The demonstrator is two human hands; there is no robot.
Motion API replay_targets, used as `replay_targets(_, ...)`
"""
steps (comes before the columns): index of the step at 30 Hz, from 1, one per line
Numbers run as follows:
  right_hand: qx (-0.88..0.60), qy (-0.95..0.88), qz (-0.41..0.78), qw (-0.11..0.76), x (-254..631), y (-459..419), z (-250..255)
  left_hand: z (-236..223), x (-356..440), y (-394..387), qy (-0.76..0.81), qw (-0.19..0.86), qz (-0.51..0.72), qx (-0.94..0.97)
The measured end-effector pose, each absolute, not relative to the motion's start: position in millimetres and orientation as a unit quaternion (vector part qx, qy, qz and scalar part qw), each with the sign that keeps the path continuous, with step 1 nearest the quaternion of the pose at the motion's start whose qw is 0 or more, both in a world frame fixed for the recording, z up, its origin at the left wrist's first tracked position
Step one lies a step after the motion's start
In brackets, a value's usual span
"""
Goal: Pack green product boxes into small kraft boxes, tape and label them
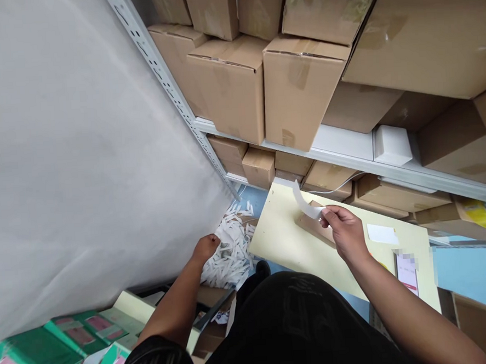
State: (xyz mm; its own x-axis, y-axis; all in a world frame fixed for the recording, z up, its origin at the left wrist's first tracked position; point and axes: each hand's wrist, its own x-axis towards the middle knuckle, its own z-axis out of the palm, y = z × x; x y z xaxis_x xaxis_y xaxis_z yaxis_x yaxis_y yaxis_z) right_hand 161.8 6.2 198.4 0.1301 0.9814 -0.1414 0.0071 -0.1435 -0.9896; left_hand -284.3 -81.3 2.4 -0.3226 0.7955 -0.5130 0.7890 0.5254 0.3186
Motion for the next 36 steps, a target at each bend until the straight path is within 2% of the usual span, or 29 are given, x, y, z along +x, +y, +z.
replay_targets(7,-0.594,-0.42,0.444,0.523,181,-1,204,-8,-315,-76,0.859,0.274,-0.111,0.418)
replay_targets(15,-0.612,-0.377,0.422,0.552,200,-19,207,12,-302,-35,0.85,0.257,-0.116,0.445)
replay_targets(20,-0.608,-0.357,0.423,0.569,208,-28,199,44,-227,-6,0.764,0.35,-0.005,0.542)
replay_targets(23,-0.6,-0.369,0.416,0.575,211,-33,194,85,-148,4,0.637,0.541,0.217,0.504)
replay_targets(25,-0.595,-0.385,0.408,0.576,211,-37,191,117,-97,10,0.542,0.646,0.269,0.465)
replay_targets(27,-0.588,-0.398,0.402,0.578,213,-41,190,144,-56,17,0.481,0.7,0.296,0.436)
replay_targets(30,-0.577,-0.409,0.401,0.582,216,-47,191,169,-19,27,0.467,0.694,0.339,0.431)
replay_targets(33,-0.597,-0.389,0.395,0.58,223,-52,191,177,-2,31,0.489,0.628,0.366,0.483)
replay_targets(36,-0.635,-0.352,0.385,0.57,232,-53,185,178,8,33,0.505,0.558,0.333,0.568)
